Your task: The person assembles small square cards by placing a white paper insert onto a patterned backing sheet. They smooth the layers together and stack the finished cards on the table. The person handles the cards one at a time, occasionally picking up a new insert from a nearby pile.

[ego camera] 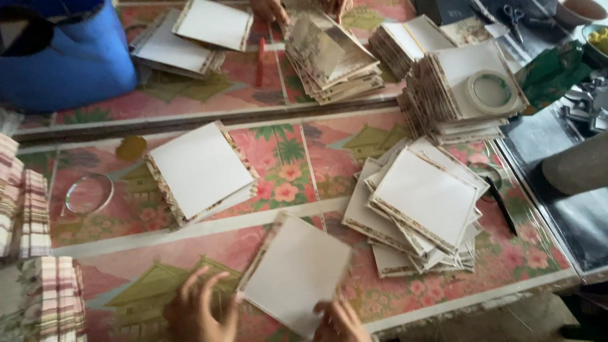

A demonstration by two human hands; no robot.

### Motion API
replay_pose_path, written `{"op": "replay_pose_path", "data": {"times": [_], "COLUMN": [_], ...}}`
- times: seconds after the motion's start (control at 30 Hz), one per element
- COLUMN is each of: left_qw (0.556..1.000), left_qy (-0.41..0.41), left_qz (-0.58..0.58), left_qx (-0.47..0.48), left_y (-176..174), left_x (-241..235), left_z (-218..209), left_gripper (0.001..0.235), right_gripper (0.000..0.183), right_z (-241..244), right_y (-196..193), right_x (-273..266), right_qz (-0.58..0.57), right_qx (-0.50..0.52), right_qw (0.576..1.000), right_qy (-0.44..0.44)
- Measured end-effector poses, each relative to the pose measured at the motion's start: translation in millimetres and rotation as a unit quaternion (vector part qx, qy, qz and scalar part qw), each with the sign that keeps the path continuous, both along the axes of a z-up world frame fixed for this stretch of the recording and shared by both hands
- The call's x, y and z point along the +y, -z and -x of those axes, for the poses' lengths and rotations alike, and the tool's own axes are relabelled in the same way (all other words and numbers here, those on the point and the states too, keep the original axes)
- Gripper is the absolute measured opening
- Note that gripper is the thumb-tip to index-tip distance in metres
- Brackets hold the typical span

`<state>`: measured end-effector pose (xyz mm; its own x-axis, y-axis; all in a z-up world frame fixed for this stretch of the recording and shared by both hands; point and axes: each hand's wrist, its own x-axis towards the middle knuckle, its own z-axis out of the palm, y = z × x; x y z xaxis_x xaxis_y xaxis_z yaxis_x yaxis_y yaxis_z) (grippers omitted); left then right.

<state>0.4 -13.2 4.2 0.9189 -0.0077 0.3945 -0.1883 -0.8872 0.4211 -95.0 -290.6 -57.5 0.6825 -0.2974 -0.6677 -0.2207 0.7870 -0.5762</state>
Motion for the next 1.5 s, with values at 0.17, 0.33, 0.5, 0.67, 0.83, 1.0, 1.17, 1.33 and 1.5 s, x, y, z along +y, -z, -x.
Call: {"op": "replay_pose_path", "data": {"times": [0.17, 0.33, 0.5, 0.67, 0.83, 1.0, 1.17, 1.33, 1.5], "left_qw": [0.993, 0.983, 0.982, 0.976, 0.974, 0.974, 0.973, 0.973, 0.976], "left_qy": [0.109, 0.144, 0.174, 0.148, 0.125, 0.149, 0.114, 0.111, 0.105], "left_qz": [0.013, 0.026, 0.052, 0.093, 0.061, 0.070, 0.012, 0.013, 0.039], "left_qx": [-0.045, -0.109, 0.057, 0.128, 0.177, 0.153, 0.201, 0.200, 0.187], "left_y": [38.9, -18.5, -42.7, -75.2, -73.0, -67.5, -66.7, -71.8, -75.1], "left_x": [-39.0, -53.0, -47.7, -50.4, -47.8, -46.4, -47.0, -50.8, -52.8], "left_z": [37.6, 39.1, 50.5, 45.6, 49.5, 52.0, 57.4, 60.9, 61.6], "left_gripper": [0.041, 0.014, 0.026, 0.031, 0.043, 0.048, 0.054, 0.054, 0.055], "right_gripper": [0.018, 0.011, 0.016, 0.041, 0.020, 0.012, 0.005, 0.003, 0.005], "right_z": [17.8, 4.5, 18.9, 36.3, 40.4, 30.6, 18.0, 8.9, 4.1], "right_y": [-93.3, -102.6, -96.6, -133.4, -143.5, -143.9, -143.2, -135.7, -134.5], "right_x": [42.5, 49.1, 42.0, 38.7, 43.8, 37.8, 38.4, 31.4, 32.0], "right_qz": [0.786, 0.812, 0.740, 0.756, 0.744, 0.741, 0.725, 0.714, 0.731], "right_qx": [-0.171, -0.223, -0.341, -0.308, -0.242, -0.226, -0.222, -0.205, -0.201], "right_qw": [0.568, 0.509, 0.522, 0.528, 0.592, 0.599, 0.613, 0.622, 0.600], "right_qy": [-0.173, -0.180, -0.251, -0.233, -0.196, -0.202, -0.222, -0.249, -0.256]}}
